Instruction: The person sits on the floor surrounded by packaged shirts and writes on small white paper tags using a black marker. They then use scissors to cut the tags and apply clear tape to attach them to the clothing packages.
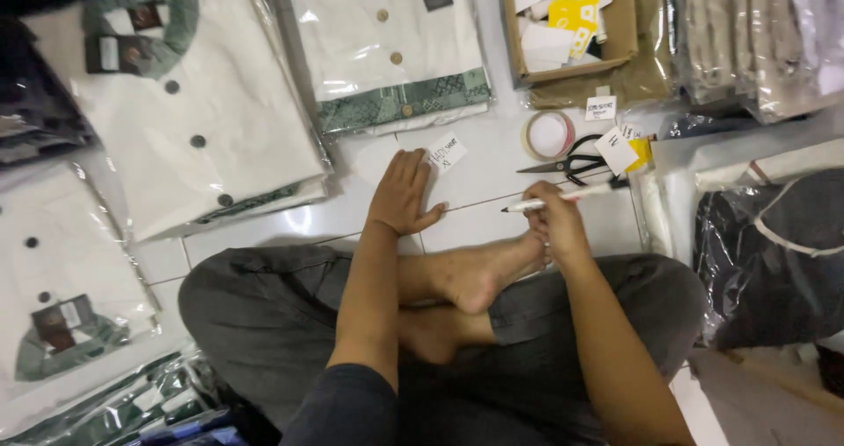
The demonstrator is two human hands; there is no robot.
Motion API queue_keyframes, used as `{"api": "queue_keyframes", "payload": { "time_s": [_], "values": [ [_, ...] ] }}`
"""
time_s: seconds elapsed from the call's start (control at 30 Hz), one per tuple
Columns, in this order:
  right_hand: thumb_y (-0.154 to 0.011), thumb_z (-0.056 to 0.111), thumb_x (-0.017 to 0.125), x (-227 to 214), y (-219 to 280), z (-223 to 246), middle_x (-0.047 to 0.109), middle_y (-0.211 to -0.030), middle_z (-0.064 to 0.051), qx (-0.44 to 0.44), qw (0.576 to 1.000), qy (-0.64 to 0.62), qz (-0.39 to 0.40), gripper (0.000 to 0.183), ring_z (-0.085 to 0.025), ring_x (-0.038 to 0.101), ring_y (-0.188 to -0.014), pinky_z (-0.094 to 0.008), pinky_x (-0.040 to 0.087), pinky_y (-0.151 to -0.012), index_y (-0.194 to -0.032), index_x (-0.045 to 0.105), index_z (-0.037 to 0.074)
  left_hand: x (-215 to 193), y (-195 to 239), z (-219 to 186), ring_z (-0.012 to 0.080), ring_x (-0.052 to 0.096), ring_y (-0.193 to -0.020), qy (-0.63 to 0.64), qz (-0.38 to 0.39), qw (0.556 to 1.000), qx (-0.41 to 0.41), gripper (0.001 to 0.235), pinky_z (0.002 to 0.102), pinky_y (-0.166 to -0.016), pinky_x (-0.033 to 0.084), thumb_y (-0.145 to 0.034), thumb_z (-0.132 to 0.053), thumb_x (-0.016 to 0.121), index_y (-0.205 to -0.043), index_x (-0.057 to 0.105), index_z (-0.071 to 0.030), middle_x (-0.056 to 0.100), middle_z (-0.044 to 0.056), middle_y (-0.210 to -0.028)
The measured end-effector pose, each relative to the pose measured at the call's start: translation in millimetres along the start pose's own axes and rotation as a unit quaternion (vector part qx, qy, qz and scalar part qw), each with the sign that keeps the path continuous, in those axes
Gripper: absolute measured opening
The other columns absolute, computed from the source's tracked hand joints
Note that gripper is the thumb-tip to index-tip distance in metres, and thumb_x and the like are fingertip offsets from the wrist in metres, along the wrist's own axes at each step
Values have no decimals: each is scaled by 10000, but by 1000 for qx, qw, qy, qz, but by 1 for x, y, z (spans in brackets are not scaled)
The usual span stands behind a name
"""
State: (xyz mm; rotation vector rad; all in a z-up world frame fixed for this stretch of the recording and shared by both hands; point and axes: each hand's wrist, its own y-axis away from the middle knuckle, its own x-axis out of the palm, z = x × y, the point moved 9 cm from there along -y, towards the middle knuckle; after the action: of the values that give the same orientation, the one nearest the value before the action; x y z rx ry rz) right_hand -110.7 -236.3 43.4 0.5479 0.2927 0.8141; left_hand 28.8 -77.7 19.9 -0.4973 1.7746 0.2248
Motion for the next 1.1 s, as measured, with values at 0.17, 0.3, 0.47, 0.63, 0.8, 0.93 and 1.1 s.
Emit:
{"api": "queue_keyframes", "payload": {
  "time_s": [0.17,0.3,0.47,0.63,0.8,0.93,1.1],
  "values": [
    [-895,381,396,1,-8,11,354,-440,3,-59,996,66,-15,306,-67,337,-348,-163,226,-280,-900,606,158,-1,8,-8,305,337,-1203,-31,17,999,1,667,383,-1085,198,-768,-579,278,-1134,364,-28,357,203,-1223],
    [-909,216,420,14,18,37,628,-698,-169,-106,981,156,44,265,-107,525,-380,-170,405,-291,-1142,514,135,-27,13,-20,305,360,-1179,-5,-24,1000,-2,596,363,-1068,236,-765,-524,306,-1114,372,-45,362,185,-1188],
    [-796,167,590,21,0,5,622,-650,-123,-144,905,400,4,149,-239,629,-567,-295,520,-510,-918,529,229,-49,28,-30,263,522,-914,142,-58,986,-60,425,348,-792,456,-732,-381,484,-1056,432,-112,434,108,-1048],
    [-868,409,424,51,23,10,530,-844,-147,-165,829,534,-7,253,-356,589,-780,-497,418,-722,-900,361,166,-42,61,-79,358,554,-856,429,52,873,-225,397,438,-747,439,-890,-392,278,-1093,462,-104,554,190,-954],
    [-920,370,348,69,45,16,486,-922,-201,-156,828,538,8,285,-432,582,-800,-523,432,-750,-959,356,88,-32,71,-93,369,567,-878,413,87,858,-294,408,447,-728,434,-932,-370,201,-960,475,-68,574,220,-843],
    [-899,380,398,62,54,35,470,-851,-167,-276,807,515,-82,302,-418,568,-725,-551,403,-656,-931,386,81,-16,73,-80,371,523,-1008,452,89,821,-336,575,442,-844,389,-924,-461,189,-931,572,-32,584,242,-955],
    [-796,111,525,42,75,60,590,-801,-153,-296,899,318,-45,418,-358,589,-735,-438,472,-649,-1169,338,126,4,75,-64,133,481,-480,750,-27,563,-348,480,214,-471,362,-897,-538,305,-699,478,-137,444,12,-601]
  ]
}}
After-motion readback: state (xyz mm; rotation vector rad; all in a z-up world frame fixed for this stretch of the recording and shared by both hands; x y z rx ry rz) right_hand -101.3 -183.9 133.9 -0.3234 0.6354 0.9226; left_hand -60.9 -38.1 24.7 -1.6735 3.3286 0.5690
